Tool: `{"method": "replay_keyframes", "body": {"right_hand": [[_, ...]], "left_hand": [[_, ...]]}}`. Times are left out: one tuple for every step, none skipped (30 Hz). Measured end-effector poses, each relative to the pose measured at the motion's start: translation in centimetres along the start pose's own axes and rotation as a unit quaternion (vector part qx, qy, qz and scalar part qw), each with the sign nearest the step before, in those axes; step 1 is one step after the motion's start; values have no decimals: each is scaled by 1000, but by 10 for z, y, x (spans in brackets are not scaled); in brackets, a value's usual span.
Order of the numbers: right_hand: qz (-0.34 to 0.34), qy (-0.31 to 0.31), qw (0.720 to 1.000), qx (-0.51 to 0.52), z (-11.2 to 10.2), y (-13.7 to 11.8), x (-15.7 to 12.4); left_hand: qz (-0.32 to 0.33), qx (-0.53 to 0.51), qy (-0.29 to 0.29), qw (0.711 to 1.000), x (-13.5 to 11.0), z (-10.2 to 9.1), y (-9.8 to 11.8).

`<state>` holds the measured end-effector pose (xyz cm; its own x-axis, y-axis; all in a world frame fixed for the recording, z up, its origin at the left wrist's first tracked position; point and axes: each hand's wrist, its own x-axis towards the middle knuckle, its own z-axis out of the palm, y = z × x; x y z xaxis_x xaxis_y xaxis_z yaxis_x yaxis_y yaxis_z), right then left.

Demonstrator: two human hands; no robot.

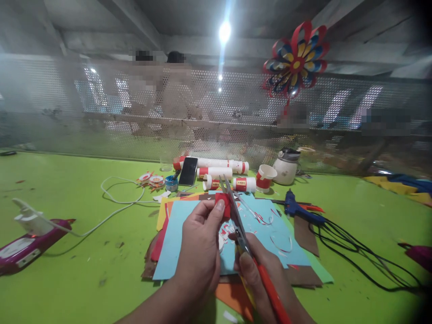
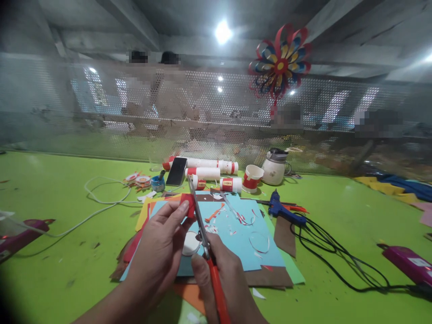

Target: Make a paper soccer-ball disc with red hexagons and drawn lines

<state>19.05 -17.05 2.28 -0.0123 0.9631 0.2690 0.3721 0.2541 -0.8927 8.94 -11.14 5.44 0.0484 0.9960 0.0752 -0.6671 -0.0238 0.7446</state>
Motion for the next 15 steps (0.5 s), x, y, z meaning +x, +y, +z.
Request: {"method": "replay_keyframes", "body": {"right_hand": [[1, 3, 1000, -4, 0, 0, 0], [0, 7, 1000, -9, 0, 0, 0], [-3, 10, 1000, -14, 0, 0, 0], [-7, 13, 1000, -19, 0, 0, 0], [-14, 16, 1000, -23, 0, 0, 0], [-22, 18, 999, -28, 0, 0, 0], [-29, 21, 999, -32, 0, 1, 1], [-35, 23, 999, -35, 0, 1, 1], [-36, 24, 998, -36, 0, 1, 1], [-34, 25, 998, -35, 0, 1, 1], [-31, 26, 999, -33, 0, 2, 1], [-29, 29, 999, -31, 1, 2, 1], [-30, 34, 999, -29, 1, 3, 0], [-31, 39, 998, -28, 2, 3, 0], [-33, 45, 998, -26, 3, 4, 0]], "left_hand": [[3, 0, 2, 1000, 0, 0, 0], [4, -2, 3, 1000, 1, 0, 0], [2, -4, 4, 1000, 1, 0, 0], [0, -7, 4, 1000, 1, 1, 0], [-2, -9, 4, 1000, 1, 1, 0], [-4, -11, 3, 1000, 1, 0, 1], [-5, -11, 2, 1000, 0, 0, 1], [-4, -10, 2, 1000, 0, 0, 1], [-3, -10, 1, 1000, 0, 0, 2], [-2, -9, 2, 1000, 0, 0, 2], [-2, -9, 2, 1000, 0, -1, 2], [-1, -9, 2, 1000, 0, -1, 1], [-1, -10, 0, 1000, 0, -1, 1], [-1, -10, -1, 1000, 1, -1, 0], [-2, -10, -1, 1000, 1, -1, 0]]}}
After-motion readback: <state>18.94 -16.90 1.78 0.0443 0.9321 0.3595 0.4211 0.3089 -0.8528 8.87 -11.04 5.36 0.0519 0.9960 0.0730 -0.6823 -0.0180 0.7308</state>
